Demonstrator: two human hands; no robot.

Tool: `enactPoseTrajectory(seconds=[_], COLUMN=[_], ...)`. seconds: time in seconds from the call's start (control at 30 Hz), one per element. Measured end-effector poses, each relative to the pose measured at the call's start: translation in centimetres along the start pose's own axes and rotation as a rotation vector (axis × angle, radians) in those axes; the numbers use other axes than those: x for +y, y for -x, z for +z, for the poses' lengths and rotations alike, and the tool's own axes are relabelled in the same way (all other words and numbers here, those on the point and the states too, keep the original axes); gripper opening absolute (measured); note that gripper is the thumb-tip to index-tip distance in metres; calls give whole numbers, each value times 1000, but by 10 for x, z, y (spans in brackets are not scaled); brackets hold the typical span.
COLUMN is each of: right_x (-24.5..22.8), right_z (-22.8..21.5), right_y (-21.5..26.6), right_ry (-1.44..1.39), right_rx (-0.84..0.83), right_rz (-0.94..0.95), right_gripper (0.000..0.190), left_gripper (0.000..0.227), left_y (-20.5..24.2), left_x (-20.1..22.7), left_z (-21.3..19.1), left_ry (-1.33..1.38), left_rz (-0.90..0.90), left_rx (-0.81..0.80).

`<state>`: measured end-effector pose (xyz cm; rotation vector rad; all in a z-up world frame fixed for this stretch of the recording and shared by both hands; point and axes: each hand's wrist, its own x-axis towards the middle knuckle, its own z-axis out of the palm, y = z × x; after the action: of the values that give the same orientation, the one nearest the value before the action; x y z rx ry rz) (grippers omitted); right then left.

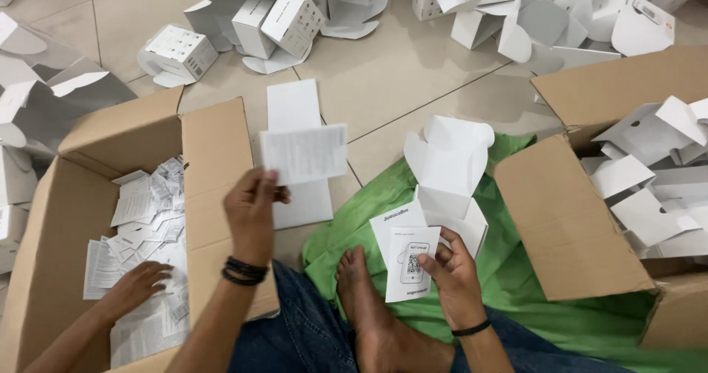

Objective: The person packs items and instructional labels into small white cardboard boxes for a product.

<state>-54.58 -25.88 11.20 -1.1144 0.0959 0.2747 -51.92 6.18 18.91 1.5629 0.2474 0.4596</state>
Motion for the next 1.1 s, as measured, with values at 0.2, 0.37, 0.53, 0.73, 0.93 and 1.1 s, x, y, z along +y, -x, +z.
enactPoseTrajectory(seconds=[0.2, 0.37, 0.53, 0.73, 0.93, 1.1], right_x=[6, -4, -21, -28, -30, -45], right_z=[3, -4, -37, -79, -82, -78], right_y=[2, 2, -6, -38, -22, -14], right_ry=[4, -46, -76, 344, 962, 744], right_rx=[-32, 18, 126, 370, 354, 439], right_rz=[1, -44, -169, -654, -477, -383], right_gripper=[34, 29, 29, 31, 29, 25], left_gripper=[22, 26, 75, 55, 46, 52], left_y=[-27, -29, -20, 0, 34, 51], left_x=[14, -22, -19, -5, -33, -123], left_z=[-186, -303, -215, 2, 147, 172], left_ry=[-384, -1340, -1810, -1356, -1006, -1090], left_rz=[304, -104, 278, 678, 293, -51], left_rx=[469, 532, 343, -156, -586, -751])
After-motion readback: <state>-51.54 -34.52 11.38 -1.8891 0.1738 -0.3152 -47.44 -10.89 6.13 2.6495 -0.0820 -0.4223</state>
